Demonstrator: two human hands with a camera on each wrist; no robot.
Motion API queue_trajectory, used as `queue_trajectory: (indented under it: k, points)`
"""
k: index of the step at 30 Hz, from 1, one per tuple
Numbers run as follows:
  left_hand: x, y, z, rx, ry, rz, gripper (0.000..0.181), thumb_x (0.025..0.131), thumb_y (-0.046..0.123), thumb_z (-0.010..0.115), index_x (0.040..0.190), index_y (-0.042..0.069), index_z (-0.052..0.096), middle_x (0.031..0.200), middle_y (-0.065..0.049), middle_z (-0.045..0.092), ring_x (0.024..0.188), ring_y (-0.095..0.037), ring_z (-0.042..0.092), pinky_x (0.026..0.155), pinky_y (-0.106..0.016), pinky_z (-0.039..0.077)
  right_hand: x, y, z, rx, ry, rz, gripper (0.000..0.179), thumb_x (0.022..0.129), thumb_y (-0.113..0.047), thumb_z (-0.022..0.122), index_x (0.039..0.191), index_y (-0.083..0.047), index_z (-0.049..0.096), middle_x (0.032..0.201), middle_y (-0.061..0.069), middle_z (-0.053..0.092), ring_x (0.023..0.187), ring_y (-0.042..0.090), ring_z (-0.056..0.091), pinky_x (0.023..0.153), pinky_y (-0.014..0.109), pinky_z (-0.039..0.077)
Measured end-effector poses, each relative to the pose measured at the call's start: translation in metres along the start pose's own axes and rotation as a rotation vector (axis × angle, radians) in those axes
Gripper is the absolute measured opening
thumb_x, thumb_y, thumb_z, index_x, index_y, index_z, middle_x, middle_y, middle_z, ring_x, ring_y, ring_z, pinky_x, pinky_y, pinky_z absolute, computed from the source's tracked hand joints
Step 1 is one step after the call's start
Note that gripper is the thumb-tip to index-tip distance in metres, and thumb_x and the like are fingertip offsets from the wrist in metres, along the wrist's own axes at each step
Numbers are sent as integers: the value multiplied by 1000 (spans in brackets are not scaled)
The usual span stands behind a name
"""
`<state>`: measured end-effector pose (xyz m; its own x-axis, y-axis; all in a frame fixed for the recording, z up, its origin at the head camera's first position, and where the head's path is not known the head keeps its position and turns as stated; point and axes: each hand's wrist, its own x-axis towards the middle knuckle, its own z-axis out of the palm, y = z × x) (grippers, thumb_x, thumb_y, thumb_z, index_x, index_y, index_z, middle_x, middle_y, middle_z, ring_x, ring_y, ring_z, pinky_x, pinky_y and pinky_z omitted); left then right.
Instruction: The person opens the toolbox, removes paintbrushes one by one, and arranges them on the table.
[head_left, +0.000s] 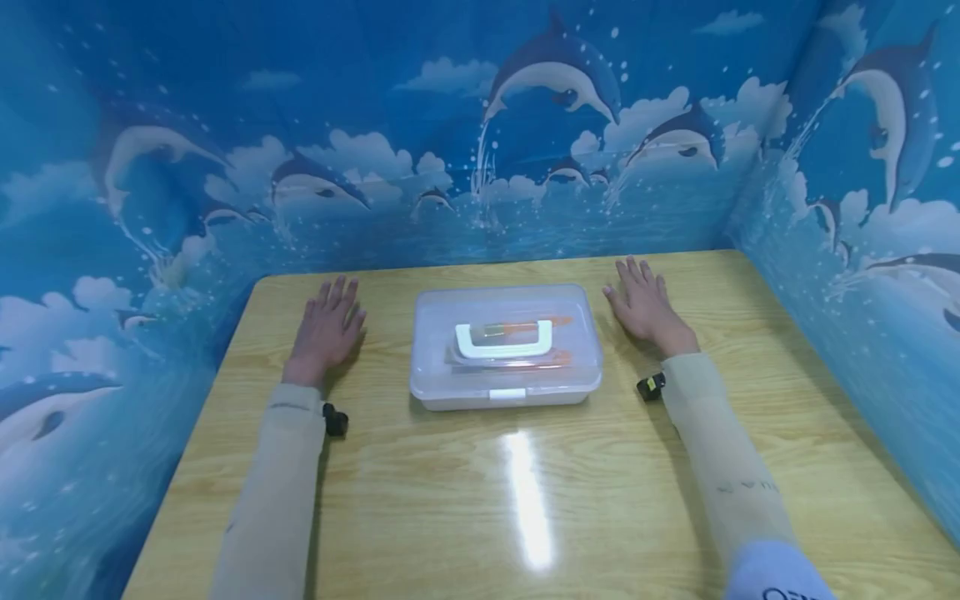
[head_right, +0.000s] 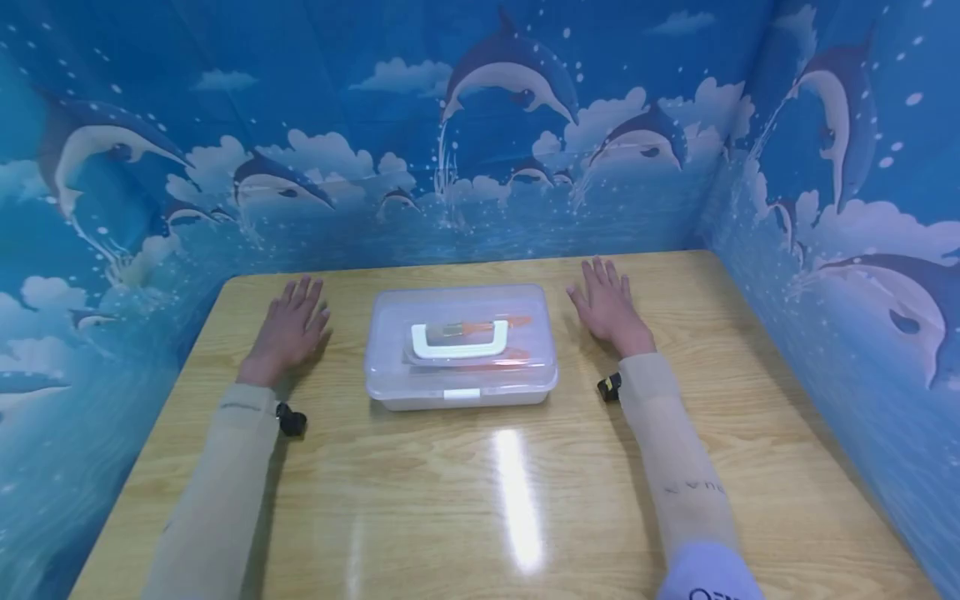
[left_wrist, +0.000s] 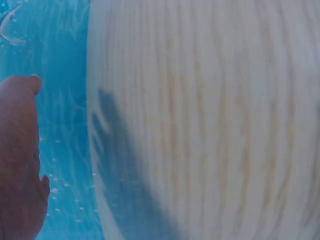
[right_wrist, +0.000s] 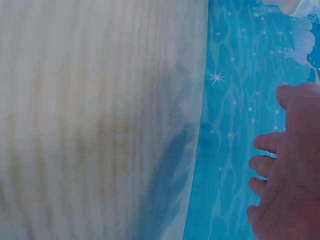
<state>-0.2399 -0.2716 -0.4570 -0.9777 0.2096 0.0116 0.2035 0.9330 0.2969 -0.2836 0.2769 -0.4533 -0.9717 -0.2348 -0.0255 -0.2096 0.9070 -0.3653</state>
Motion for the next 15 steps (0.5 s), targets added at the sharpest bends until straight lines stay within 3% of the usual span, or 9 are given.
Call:
queue_trajectory:
  k: [6,15]
  points:
    - [0,9,-9,7,67,104,63,112,38,29,164,8,10,171,-19,6,156,-42,3,127,-62,4,-8,-7,-1,61,55,-59,69,110,-41,30,161,1,13,169,24,1,155,47,-3,124,65,-8]
    - [-13,33,-27,46,106,232,63,112,38,34,164,12,11,171,-14,9,157,-38,7,127,-61,9,-26,-22,-3,184,114,-178,65,110,-38,32,159,3,22,168,26,11,155,46,1,126,61,-8]
